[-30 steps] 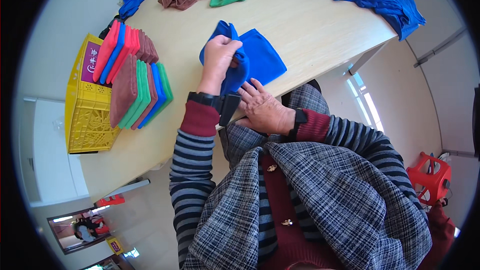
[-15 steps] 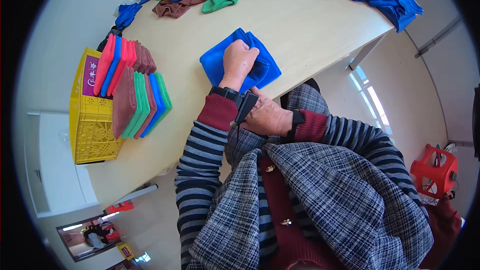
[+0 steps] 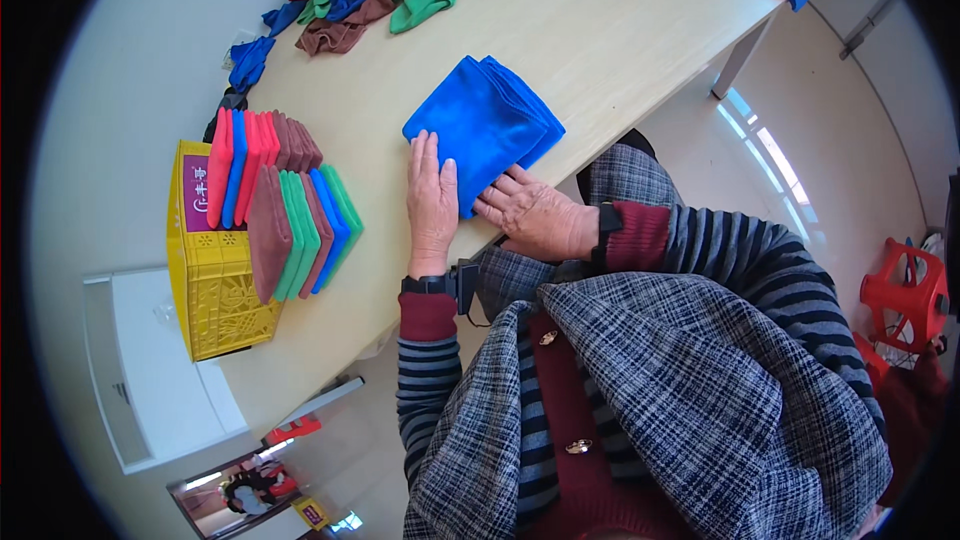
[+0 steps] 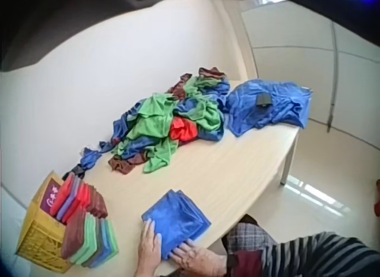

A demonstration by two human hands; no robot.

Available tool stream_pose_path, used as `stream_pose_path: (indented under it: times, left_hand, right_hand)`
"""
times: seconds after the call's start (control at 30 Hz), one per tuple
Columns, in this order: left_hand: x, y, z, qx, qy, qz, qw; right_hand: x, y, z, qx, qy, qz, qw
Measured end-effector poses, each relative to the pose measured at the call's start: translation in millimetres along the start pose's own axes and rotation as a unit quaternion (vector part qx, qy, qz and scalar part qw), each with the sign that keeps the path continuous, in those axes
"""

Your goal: Folding colorful fabric cloths and stacking them on a table in an organized manner.

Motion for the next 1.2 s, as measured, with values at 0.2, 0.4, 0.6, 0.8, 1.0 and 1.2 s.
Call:
stream_pose_path:
  times: [0.2, 0.4, 0.6, 0.8, 1.0, 1.2]
  left_hand:
    - [6, 14, 2, 0.103, -0.007, 0.013, 0.995]
    - [7, 16, 10, 0.130, 0.033, -0.074, 0.988]
    - [-2, 26, 10, 0.127, 0.026, -0.049, 0.990]
    - [-1, 10, 10, 0.148, 0.020, -0.084, 0.985]
    - [27, 4, -9, 0.192, 0.004, -0.059, 0.980]
    - [63, -2, -20, 0.200, -0.067, -0.027, 0.977]
  right_hand:
    - [4, 0, 6, 0.035, -0.043, 0.041, 0.998]
    - [20, -59, -39, 0.461, 0.017, -0.166, 0.872]
    - [-30, 12, -77, -0.070, 0.133, -0.067, 0.986]
    - [-62, 4, -68, -0.036, 0.175, 0.041, 0.983]
    - [-67, -6, -69, -0.020, 0.219, 0.079, 0.972]
    - [-60, -7, -74, -0.004, 0.210, 0.086, 0.974]
Point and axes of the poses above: each hand's wrist, its own z-axis away from the middle knuckle, its own y-axis out of the palm, x = y × z, the point moved 3 cm from there along -z, towards the middle knuckle, and after that the axes turned 7 degrees about y, right-handed, at the moved point
